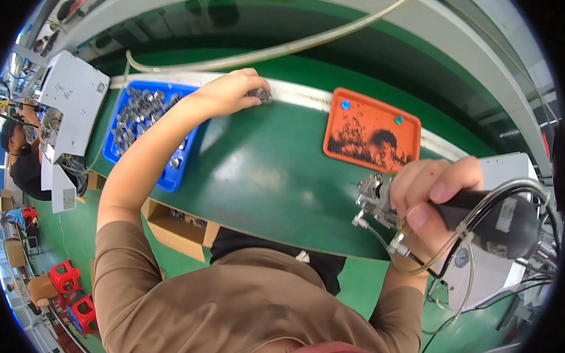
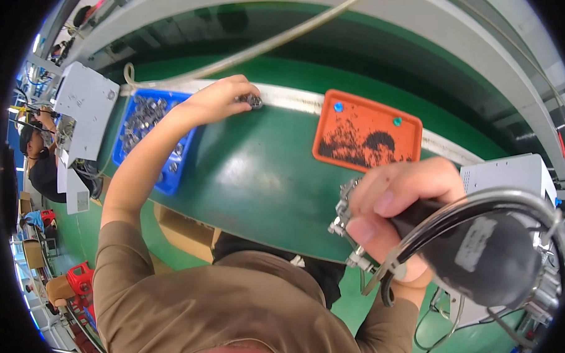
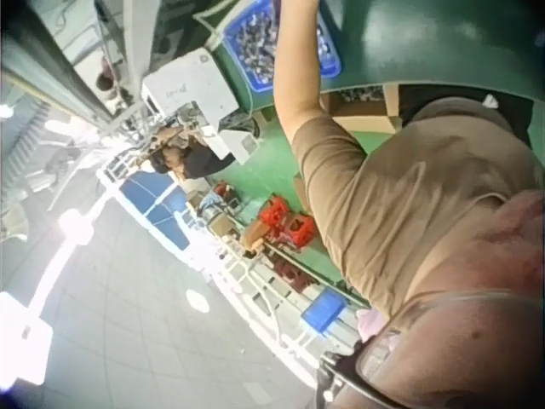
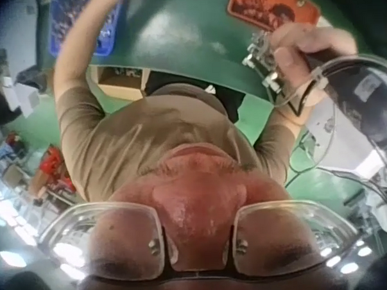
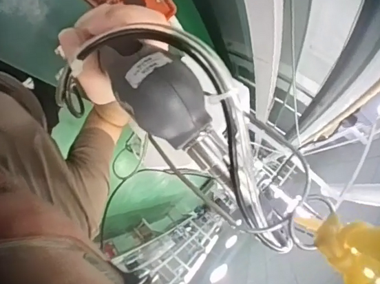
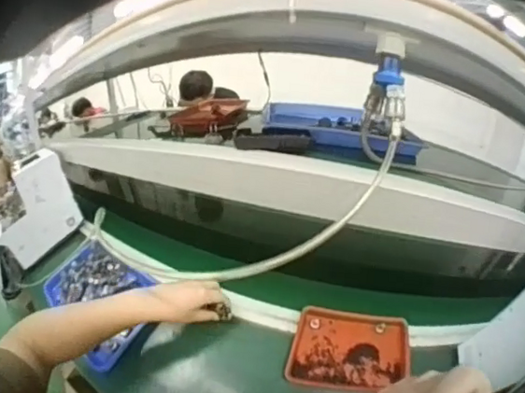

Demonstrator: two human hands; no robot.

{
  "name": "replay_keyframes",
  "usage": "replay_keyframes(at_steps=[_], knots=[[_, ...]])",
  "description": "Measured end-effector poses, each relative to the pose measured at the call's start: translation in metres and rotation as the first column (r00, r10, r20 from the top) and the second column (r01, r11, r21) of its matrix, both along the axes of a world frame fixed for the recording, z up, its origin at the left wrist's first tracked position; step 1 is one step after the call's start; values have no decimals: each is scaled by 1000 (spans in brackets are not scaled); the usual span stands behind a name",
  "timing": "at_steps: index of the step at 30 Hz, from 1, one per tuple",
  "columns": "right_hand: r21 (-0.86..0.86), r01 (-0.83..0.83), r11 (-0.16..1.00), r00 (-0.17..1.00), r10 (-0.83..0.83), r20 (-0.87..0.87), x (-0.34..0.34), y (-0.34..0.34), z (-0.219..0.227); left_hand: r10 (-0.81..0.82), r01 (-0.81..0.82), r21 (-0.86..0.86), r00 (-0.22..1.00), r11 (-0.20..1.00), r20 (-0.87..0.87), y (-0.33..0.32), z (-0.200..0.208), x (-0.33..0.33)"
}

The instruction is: The person assembles small electronic or mechanical plastic components by hand, taking plastic casings and metal pins from blue and orange sorting trays and joining them with a pneumatic assembly tool.

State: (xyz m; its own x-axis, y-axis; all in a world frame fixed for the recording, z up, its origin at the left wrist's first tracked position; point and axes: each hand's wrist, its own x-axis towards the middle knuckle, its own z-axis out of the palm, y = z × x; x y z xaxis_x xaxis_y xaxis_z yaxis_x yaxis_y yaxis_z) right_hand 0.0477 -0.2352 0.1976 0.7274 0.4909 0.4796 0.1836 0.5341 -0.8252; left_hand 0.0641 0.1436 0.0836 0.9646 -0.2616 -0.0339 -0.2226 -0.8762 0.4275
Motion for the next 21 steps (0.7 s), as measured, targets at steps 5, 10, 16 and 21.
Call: replay_keyframes(at_steps=[5,10,16,21], knots=[[-115,-68,991,985,85,150,8,-9,-4,-102,102,6,993,995,66,-65,-18,-51],[-226,-149,962,956,199,215,22,-7,-5,-158,154,39,934,987,320,-109,-22,-73],[-226,-228,947,920,285,268,37,-13,-8,-210,239,-77,938,968,276,-149,-36,-69],[-253,-225,941,926,287,246,42,-11,-12,-170,253,-195,916,948,362,-151,-48,-69]])
